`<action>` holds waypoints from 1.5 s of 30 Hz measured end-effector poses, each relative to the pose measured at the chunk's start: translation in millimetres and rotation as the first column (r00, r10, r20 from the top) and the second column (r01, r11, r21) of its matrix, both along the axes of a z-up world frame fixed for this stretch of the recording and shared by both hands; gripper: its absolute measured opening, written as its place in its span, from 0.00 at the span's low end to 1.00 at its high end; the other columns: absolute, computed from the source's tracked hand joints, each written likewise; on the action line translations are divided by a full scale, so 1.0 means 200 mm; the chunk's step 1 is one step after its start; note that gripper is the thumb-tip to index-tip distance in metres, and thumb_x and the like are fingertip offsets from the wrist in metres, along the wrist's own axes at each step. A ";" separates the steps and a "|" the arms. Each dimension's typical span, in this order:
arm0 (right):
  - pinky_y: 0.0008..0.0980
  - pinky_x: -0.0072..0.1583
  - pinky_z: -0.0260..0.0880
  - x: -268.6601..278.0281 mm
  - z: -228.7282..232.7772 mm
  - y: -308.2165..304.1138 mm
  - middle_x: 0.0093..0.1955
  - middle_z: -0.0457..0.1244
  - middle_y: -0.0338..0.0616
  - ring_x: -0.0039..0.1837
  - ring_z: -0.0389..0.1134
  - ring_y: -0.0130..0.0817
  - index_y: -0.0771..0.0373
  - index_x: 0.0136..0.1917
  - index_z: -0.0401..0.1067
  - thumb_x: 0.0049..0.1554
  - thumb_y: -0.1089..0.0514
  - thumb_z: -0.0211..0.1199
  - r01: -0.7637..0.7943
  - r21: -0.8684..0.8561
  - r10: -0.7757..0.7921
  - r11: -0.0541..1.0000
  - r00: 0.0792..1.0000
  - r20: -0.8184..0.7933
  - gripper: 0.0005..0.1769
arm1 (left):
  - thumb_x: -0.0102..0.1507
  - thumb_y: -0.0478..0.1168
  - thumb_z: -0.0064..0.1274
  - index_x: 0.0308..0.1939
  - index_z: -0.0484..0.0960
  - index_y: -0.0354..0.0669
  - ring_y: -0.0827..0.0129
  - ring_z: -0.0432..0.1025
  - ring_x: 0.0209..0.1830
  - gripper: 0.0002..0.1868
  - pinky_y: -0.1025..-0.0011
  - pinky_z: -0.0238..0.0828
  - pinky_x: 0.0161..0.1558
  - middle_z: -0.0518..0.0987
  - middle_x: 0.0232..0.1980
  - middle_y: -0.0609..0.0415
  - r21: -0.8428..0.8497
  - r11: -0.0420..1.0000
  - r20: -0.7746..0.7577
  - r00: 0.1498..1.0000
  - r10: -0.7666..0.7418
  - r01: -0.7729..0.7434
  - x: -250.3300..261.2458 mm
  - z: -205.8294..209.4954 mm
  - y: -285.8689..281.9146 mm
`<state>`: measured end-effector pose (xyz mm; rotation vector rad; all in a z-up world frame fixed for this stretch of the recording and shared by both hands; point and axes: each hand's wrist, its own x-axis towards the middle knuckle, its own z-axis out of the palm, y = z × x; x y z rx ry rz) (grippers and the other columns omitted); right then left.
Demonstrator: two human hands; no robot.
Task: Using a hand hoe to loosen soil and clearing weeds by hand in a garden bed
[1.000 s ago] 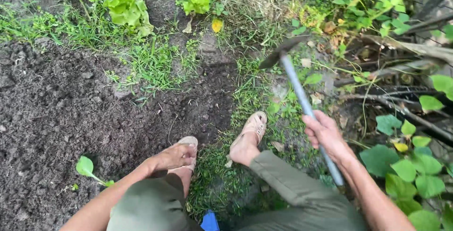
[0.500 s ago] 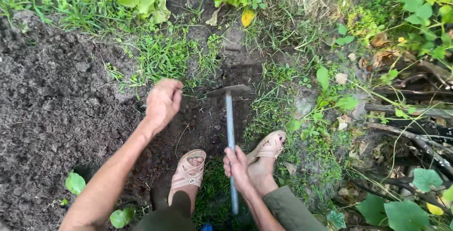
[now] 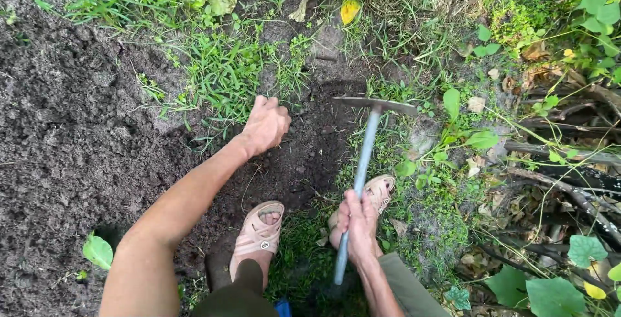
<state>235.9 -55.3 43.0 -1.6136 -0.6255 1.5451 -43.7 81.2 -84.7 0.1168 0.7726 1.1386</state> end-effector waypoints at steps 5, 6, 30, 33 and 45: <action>0.19 0.22 0.48 -0.05 -0.15 -0.17 0.29 0.55 0.31 0.24 0.51 0.18 0.52 0.47 0.61 0.63 0.56 0.61 -0.031 -0.135 0.042 0.990 0.995 0.085 0.09 | 0.68 0.30 0.49 0.33 0.80 0.43 0.66 0.76 0.35 0.09 0.68 0.80 0.39 0.81 0.35 0.53 0.368 0.872 -0.892 0.388 0.233 0.323 -0.25 0.12 0.01; 0.19 0.22 0.48 -0.05 -0.18 -0.20 0.29 0.55 0.31 0.24 0.51 0.18 0.52 0.47 0.61 0.63 0.56 0.61 -0.032 -0.134 0.043 0.990 0.996 0.082 0.09 | 0.68 0.30 0.49 0.33 0.80 0.43 0.66 0.76 0.35 0.09 0.68 0.80 0.39 0.81 0.35 0.53 0.367 0.872 -0.893 0.385 0.233 0.323 -0.28 0.18 0.01; 0.21 0.25 0.45 -0.05 -0.13 -0.24 0.29 0.51 0.28 0.26 0.48 0.17 0.53 0.48 0.63 0.65 0.50 0.58 -0.064 -0.204 0.094 0.977 0.985 0.141 0.09 | 0.66 0.55 0.46 0.43 0.79 0.44 0.61 0.62 0.42 0.18 0.57 0.64 0.42 0.68 0.46 0.46 0.248 0.383 -0.952 0.150 0.267 0.890 0.20 1.03 0.63; 0.22 0.25 0.51 -0.03 -0.10 -0.18 0.29 0.54 0.29 0.26 0.51 0.19 0.54 0.49 0.63 0.63 0.45 0.59 -0.059 -0.135 0.083 0.989 0.980 0.179 0.13 | 0.66 0.61 0.39 0.49 0.85 0.40 0.57 0.67 0.65 0.30 0.45 0.60 0.62 0.73 0.64 0.43 0.670 0.613 -0.730 0.519 0.444 0.418 0.30 1.15 0.81; 0.16 0.25 0.53 -0.07 0.05 0.20 0.32 0.59 0.28 0.27 0.54 0.17 0.56 0.64 0.70 0.64 0.54 0.59 -0.120 -0.108 0.124 0.987 0.992 0.030 0.16 | 0.59 0.75 0.42 0.80 0.44 0.79 0.41 0.42 0.80 0.47 0.28 0.38 0.71 0.46 0.83 0.47 -0.472 0.445 -0.689 -0.633 0.352 0.761 -0.18 0.48 0.36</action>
